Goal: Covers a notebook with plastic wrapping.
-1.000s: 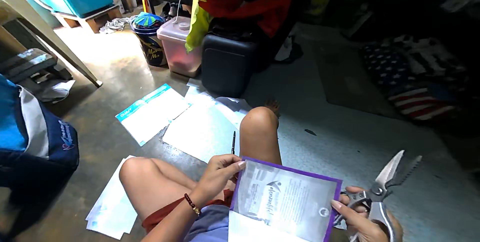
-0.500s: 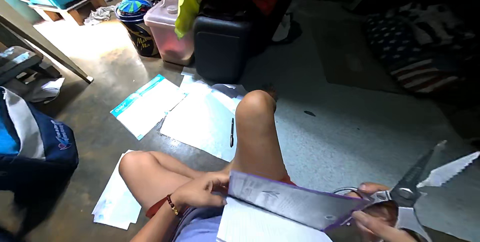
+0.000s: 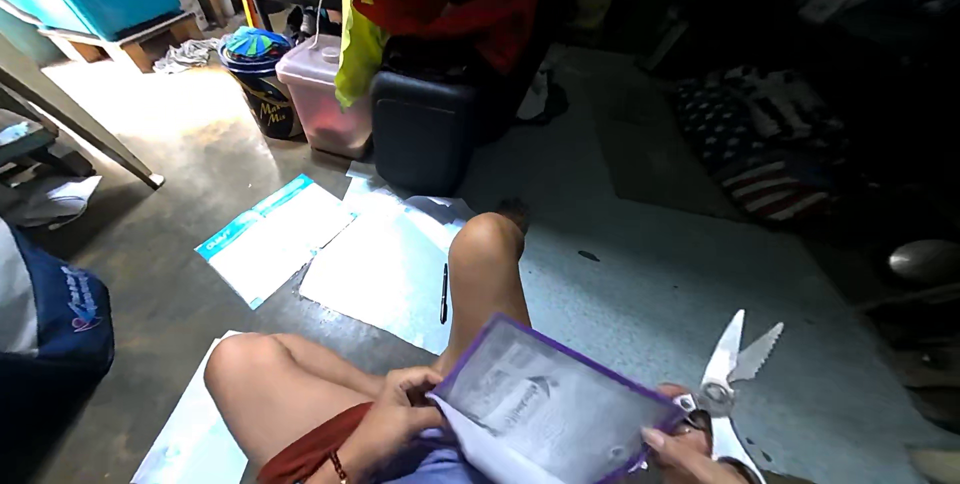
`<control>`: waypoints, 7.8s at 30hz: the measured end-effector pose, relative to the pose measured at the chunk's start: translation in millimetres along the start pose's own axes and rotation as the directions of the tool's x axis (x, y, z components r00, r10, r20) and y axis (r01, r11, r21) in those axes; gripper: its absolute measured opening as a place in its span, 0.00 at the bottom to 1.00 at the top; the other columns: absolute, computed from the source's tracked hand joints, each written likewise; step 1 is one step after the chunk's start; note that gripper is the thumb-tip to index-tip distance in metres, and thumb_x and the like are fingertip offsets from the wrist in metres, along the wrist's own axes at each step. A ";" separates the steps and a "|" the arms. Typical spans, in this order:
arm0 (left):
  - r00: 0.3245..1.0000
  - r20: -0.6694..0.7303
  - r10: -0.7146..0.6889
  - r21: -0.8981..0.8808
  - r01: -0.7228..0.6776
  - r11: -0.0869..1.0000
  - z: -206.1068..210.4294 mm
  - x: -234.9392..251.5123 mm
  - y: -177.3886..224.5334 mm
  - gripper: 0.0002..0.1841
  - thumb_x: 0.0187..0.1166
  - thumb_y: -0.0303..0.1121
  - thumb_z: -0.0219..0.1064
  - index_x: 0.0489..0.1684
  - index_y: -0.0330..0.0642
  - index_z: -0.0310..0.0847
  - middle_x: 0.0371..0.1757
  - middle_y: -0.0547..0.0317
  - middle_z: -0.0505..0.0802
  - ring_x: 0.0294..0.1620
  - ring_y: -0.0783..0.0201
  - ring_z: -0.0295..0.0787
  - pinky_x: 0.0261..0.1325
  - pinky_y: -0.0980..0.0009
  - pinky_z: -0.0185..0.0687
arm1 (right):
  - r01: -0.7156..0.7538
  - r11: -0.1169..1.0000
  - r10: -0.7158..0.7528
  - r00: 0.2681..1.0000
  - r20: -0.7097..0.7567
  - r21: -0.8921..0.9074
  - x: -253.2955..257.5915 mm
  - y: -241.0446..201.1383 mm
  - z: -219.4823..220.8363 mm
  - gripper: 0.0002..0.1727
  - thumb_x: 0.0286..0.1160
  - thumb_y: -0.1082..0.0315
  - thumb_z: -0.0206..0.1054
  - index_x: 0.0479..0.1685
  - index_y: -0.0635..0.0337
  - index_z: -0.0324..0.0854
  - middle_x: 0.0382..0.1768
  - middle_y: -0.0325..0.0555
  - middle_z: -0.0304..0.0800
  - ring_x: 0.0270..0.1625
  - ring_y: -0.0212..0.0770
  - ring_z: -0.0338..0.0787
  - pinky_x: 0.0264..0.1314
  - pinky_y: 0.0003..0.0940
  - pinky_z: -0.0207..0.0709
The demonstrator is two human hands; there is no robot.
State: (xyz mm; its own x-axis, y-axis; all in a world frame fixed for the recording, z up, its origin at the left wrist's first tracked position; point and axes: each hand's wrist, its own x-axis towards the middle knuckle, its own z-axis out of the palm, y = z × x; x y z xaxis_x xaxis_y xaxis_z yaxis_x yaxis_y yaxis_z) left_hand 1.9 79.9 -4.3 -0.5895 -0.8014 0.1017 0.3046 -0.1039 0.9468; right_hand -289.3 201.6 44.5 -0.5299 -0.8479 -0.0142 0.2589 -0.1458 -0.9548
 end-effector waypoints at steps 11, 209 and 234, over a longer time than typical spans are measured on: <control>0.984 -0.042 0.174 -0.074 -0.177 0.981 9.9 102.7 101.3 0.11 0.78 0.19 0.60 0.52 0.42 0.82 0.41 0.65 0.95 0.39 0.73 0.94 0.44 0.75 0.92 | 0.307 0.935 -0.278 0.945 0.170 -0.177 3.5 -19.6 55.9 0.30 0.42 0.86 0.73 0.53 0.55 0.82 0.35 0.21 0.93 0.36 0.21 0.90 0.40 0.21 0.87; 0.592 0.765 -0.255 0.519 -0.331 0.788 103.5 141.9 133.2 0.29 0.61 0.30 0.84 0.65 0.32 0.85 0.70 0.52 0.88 0.68 0.73 0.83 0.71 0.78 0.78 | 0.366 0.674 0.107 0.811 0.575 -0.642 72.7 -122.6 -54.9 0.35 0.51 0.30 0.80 0.47 0.49 0.86 0.26 0.13 0.79 0.27 0.07 0.74 0.28 0.05 0.66; 0.805 0.576 0.145 0.632 -0.551 0.545 69.8 126.7 103.9 0.12 0.77 0.41 0.73 0.36 0.41 0.91 0.32 0.65 0.93 0.35 0.77 0.88 0.43 0.76 0.84 | 0.334 0.942 -0.325 0.905 0.275 0.013 38.8 -52.5 34.4 0.16 0.64 0.70 0.78 0.51 0.54 0.82 0.35 0.35 0.98 0.36 0.31 0.96 0.43 0.27 0.92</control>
State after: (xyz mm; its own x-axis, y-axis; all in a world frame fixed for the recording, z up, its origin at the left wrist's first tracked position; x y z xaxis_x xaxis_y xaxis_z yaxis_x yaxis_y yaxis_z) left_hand -93.3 8.6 128.3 -0.8610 -0.3205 0.3949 0.0176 0.7572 0.6530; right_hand -295.7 158.8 104.3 -0.3420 -0.8600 0.3787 0.0777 -0.4276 -0.9006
